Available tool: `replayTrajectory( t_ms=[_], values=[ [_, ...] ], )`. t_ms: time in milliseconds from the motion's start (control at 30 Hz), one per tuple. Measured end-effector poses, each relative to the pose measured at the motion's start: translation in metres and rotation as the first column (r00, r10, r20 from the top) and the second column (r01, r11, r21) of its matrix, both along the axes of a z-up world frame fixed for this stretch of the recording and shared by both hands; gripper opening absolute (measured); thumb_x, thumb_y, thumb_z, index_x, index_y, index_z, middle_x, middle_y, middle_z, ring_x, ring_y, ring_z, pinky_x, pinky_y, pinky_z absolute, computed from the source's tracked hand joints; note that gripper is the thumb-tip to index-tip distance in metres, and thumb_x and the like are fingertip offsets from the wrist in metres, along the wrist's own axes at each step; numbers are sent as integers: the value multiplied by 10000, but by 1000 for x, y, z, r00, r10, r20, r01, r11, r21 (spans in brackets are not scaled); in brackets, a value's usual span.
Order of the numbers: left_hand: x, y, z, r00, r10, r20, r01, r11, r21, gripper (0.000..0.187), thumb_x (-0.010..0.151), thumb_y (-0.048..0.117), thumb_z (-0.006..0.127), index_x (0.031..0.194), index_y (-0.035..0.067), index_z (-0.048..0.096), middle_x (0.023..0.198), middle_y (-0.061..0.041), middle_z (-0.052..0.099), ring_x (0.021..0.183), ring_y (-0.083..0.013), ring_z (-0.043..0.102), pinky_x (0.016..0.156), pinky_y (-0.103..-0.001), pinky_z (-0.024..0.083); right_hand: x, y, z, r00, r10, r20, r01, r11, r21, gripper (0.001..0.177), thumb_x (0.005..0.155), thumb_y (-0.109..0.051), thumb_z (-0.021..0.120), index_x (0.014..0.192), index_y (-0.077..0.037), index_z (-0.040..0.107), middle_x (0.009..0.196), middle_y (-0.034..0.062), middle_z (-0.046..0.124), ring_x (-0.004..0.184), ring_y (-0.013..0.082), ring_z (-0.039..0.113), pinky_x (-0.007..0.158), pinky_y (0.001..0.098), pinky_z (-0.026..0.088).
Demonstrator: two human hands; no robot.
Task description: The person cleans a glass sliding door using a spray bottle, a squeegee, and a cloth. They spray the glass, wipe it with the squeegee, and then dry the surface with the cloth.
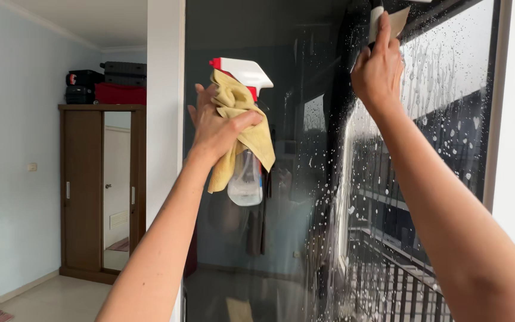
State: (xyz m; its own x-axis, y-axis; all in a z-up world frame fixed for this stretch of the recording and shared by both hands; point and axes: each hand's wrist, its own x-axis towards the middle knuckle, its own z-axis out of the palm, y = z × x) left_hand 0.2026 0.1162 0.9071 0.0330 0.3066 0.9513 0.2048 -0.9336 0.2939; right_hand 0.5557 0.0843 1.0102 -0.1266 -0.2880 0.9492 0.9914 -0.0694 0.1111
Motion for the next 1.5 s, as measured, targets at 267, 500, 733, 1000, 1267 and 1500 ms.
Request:
replayTrajectory(
  t_ms=[267, 500, 733, 1000, 1267, 1500],
  values=[
    [-40, 22, 2, 989, 97, 109, -75, 979, -190, 1055, 586, 499, 762, 1497, 92, 418, 1636, -144, 308, 1561, -407, -137, 1170, -641, -175, 14, 19, 46, 998, 58, 2, -58, 997, -56, 576, 1057, -50, 565, 1574, -35, 312, 1122, 310, 544, 1004, 490, 584, 857, 563, 470],
    [-64, 42, 14, 977, 202, 73, -171, 938, -300, 896, 598, 522, 727, 1381, 103, 609, 1728, -127, 63, 1541, -438, -191, 1164, -699, -132, 25, 27, 61, 998, 56, -33, -57, 998, -40, 435, 1053, -61, 571, 1449, -36, 393, 1145, 309, 543, 1016, 488, 586, 861, 557, 478],
    [-89, 86, 1, 955, -230, 186, 261, 952, -163, 706, 713, 502, 791, 1205, 1, 722, 1461, -276, 589, 1423, -368, 443, 1255, -496, 11, 31, 38, 70, 998, 61, 11, -61, 998, -15, 300, 1042, -44, 581, 1319, 27, 491, 1174, 323, 562, 1020, 494, 586, 867, 561, 474],
    [-75, 59, -2, 944, 289, 159, -224, 917, -331, 763, 618, 437, 761, 1317, 151, 647, 1623, 42, 277, 1324, -352, 375, 1033, -523, 398, 18, 42, 61, 996, 71, 61, -72, 997, 22, 213, 1034, -16, 574, 1232, 55, 544, 1219, 336, 558, 967, 503, 620, 819, 575, 496],
    [-65, 56, 5, 916, 394, 73, -344, 868, -359, 680, 592, 509, 763, 1114, 73, 754, 1651, -56, 176, 1383, -437, 369, 1149, -660, 223, 2, 36, 58, 995, 100, 3, -100, 995, -4, 125, 1041, -20, 529, 1102, 26, 627, 1086, 307, 646, 975, 527, 637, 807, 571, 521],
    [-65, 54, 7, 907, 420, 28, -380, 845, -376, 664, 557, 492, 737, 1101, 112, 767, 1670, -77, 142, 1350, -479, 367, 1153, -654, 171, 1, 25, 55, 991, 110, 71, -115, 991, 69, 146, 1016, -9, 564, 1124, 21, 658, 1079, 315, 652, 933, 535, 637, 771, 577, 520]
  ],
)
